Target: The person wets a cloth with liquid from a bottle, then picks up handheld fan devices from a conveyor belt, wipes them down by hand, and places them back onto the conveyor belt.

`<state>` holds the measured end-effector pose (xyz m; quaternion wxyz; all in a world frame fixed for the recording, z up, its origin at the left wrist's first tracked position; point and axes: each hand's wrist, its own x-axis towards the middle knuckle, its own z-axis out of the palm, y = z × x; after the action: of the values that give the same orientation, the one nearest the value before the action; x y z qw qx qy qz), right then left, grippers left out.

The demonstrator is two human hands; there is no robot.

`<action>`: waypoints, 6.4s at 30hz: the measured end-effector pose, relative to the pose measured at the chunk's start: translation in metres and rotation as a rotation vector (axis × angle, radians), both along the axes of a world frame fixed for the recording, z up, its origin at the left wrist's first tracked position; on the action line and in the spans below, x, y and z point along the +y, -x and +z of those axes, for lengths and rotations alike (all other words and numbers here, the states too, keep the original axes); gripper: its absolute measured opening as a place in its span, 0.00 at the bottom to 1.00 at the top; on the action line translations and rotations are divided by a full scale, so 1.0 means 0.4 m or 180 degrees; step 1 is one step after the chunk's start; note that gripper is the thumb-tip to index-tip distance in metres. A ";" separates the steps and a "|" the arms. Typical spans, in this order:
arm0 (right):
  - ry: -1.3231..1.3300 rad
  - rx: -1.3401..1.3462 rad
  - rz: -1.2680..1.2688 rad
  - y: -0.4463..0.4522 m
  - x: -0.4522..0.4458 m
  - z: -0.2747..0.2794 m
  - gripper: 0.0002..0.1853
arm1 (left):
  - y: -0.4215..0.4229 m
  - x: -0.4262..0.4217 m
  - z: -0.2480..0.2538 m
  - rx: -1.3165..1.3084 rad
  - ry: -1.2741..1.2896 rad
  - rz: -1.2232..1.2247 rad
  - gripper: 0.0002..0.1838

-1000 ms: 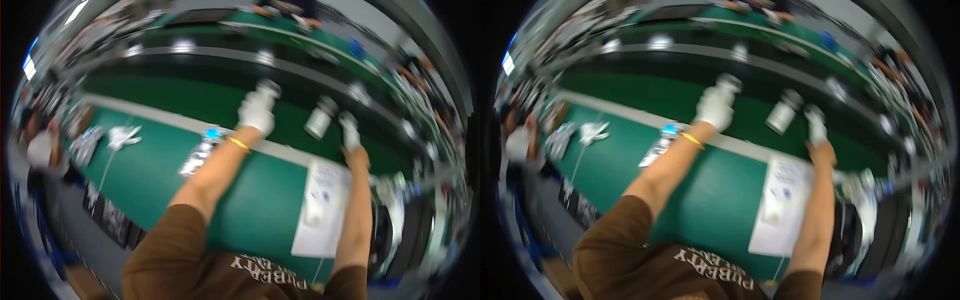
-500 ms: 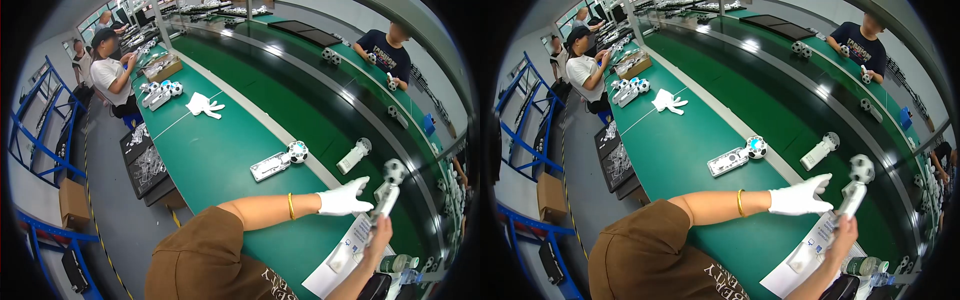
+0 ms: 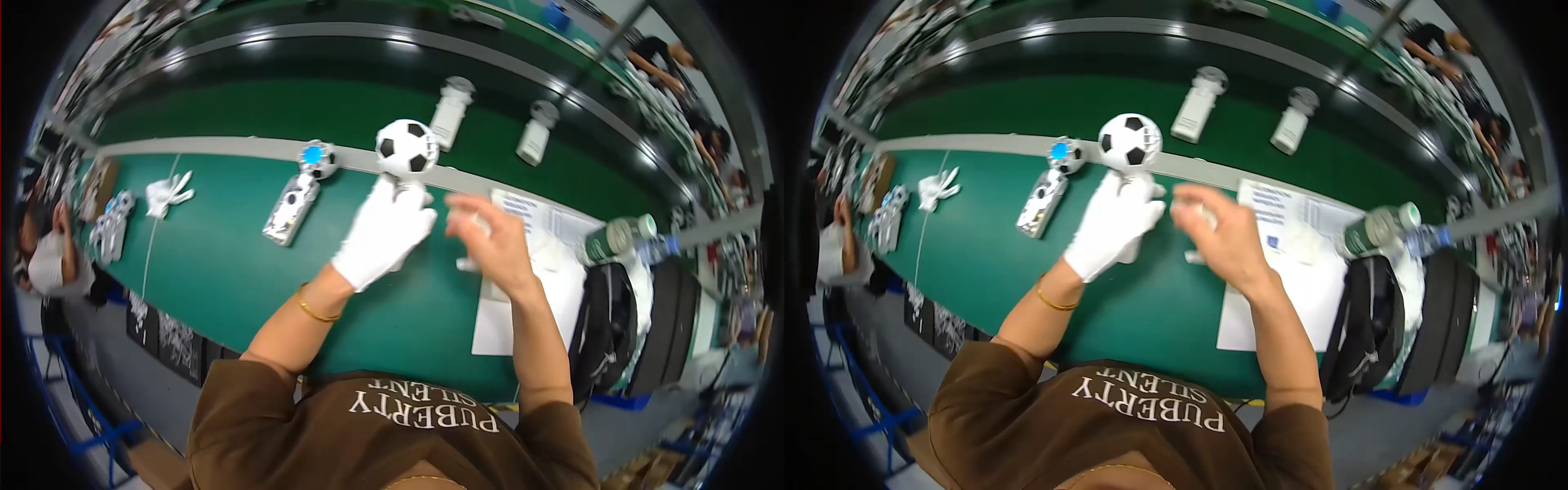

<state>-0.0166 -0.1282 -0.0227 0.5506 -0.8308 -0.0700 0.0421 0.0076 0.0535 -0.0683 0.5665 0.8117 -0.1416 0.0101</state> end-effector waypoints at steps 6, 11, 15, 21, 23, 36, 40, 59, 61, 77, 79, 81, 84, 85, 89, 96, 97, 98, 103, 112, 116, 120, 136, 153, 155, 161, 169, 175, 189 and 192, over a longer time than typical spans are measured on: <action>-0.0418 -0.2647 -0.0717 -0.081 0.046 0.065 0.08 | 0.033 -0.030 0.028 0.0854 -0.0150 -0.0110 0.17; 0.1572 -0.3559 -0.0013 -0.145 0.145 -0.003 0.08 | 0.045 -0.027 0.005 -0.0343 -0.0390 -0.0674 0.19; 0.1529 -0.1451 0.0603 -0.158 0.123 0.038 0.10 | 0.061 -0.029 0.058 0.0712 -0.0637 -0.0468 0.15; -0.1492 0.1307 0.1886 -0.260 0.006 0.035 0.17 | 0.066 -0.031 0.097 0.2023 0.0970 -0.1155 0.17; -0.2182 0.1225 0.1593 -0.248 0.001 0.010 0.17 | 0.059 -0.022 0.092 0.2341 0.1786 -0.1358 0.23; -0.0857 -0.1140 -0.0098 -0.162 0.063 -0.066 0.18 | 0.022 -0.039 0.041 0.3814 0.3591 -0.1468 0.36; -0.1165 -0.1070 -0.0091 -0.195 0.060 -0.078 0.18 | 0.013 -0.041 0.040 0.3610 0.3362 -0.1530 0.37; 0.1330 -0.0327 -0.2079 -0.284 -0.309 -0.139 0.21 | -0.328 -0.042 -0.033 0.0207 -0.0509 0.0287 0.27; 0.1600 -0.0193 -0.2211 -0.289 -0.331 -0.148 0.22 | -0.389 -0.051 -0.041 -0.0277 -0.0966 0.0766 0.27; 0.2916 0.0781 -0.1978 -0.405 -0.382 -0.151 0.36 | -0.432 -0.050 -0.152 -0.0694 -0.1917 0.1040 0.36; 0.2781 0.0715 -0.2058 -0.402 -0.404 -0.154 0.36 | -0.380 -0.053 -0.138 -0.0921 -0.1532 0.0958 0.34; 0.1906 0.1063 -0.2019 -0.401 -0.433 -0.134 0.36 | -0.301 -0.071 -0.083 -0.0842 -0.0895 0.0776 0.30; 0.0194 0.0814 -0.1554 -0.353 -0.381 -0.101 0.40 | -0.239 -0.082 -0.061 0.0208 0.0493 0.0151 0.30; -0.0244 0.0616 -0.1442 -0.321 -0.347 -0.091 0.41 | -0.212 -0.092 -0.040 0.0455 0.0816 -0.0001 0.30; -0.0223 -0.0163 -0.0735 -0.174 -0.186 -0.017 0.41 | -0.140 -0.101 0.036 0.1066 0.1470 -0.0564 0.33; -0.0467 -0.0136 0.0024 -0.054 -0.067 -0.057 0.43 | -0.087 -0.091 0.098 0.1040 0.1817 -0.0823 0.24; -0.0570 -0.0043 0.0033 -0.052 -0.064 -0.063 0.43 | -0.080 -0.094 0.098 0.0994 0.1776 -0.0777 0.24; -0.0550 0.0006 0.0077 -0.048 -0.063 -0.053 0.44 | -0.076 -0.095 0.092 0.0937 0.1694 -0.0737 0.24; -0.0629 -0.0042 0.0036 -0.035 -0.057 -0.067 0.43 | -0.067 -0.101 0.088 0.0702 0.1355 -0.0611 0.25; 0.0450 -0.1397 -0.0548 -0.006 0.007 -0.079 0.38 | -0.054 -0.091 0.110 0.1227 0.1597 -0.0844 0.17; 0.0447 -0.2050 -0.0527 0.004 0.008 -0.069 0.30 | -0.096 -0.055 0.089 0.1234 0.2281 -0.0812 0.22; -0.0349 -0.1715 -0.0700 0.027 -0.011 -0.082 0.20 | -0.104 -0.019 0.101 0.1667 0.2998 -0.1727 0.31; -0.0813 0.0026 0.0408 0.079 0.053 -0.077 0.30 | -0.137 -0.035 -0.008 0.2627 0.4713 -0.2602 0.47; -0.2036 0.0894 -0.0382 -0.058 0.028 -0.142 0.23 | -0.150 -0.063 0.004 0.2044 0.3171 -0.1084 0.37; -0.2073 0.1130 -0.0444 -0.098 0.017 -0.095 0.23 | -0.164 -0.048 -0.007 0.1911 0.3103 -0.1302 0.38; -0.2764 0.1599 -0.0169 -0.183 -0.007 -0.118 0.18 | -0.169 -0.020 0.016 0.1876 0.3125 -0.0978 0.38; -0.4525 0.2089 -0.0249 -0.429 -0.072 -0.251 0.19 | -0.141 0.031 0.071 0.0833 0.2275 -0.1052 0.34; -0.4648 0.1665 -0.1649 -0.537 -0.065 -0.324 0.16 | -0.111 0.046 0.141 0.0467 0.1095 -0.0431 0.30; -0.4626 0.1644 -0.0163 -0.222 -0.095 -0.124 0.12 | -0.081 0.295 -0.051 0.0532 -0.0852 0.0307 0.43; -0.4283 0.1502 0.0088 -0.140 -0.042 -0.089 0.13 | -0.070 0.257 -0.027 0.0162 -0.1229 0.0409 0.34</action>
<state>0.0393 -0.1450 -0.0584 0.9438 -0.2786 0.0298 0.1753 0.0356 0.1562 -0.0790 0.4020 0.9126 -0.0745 -0.0016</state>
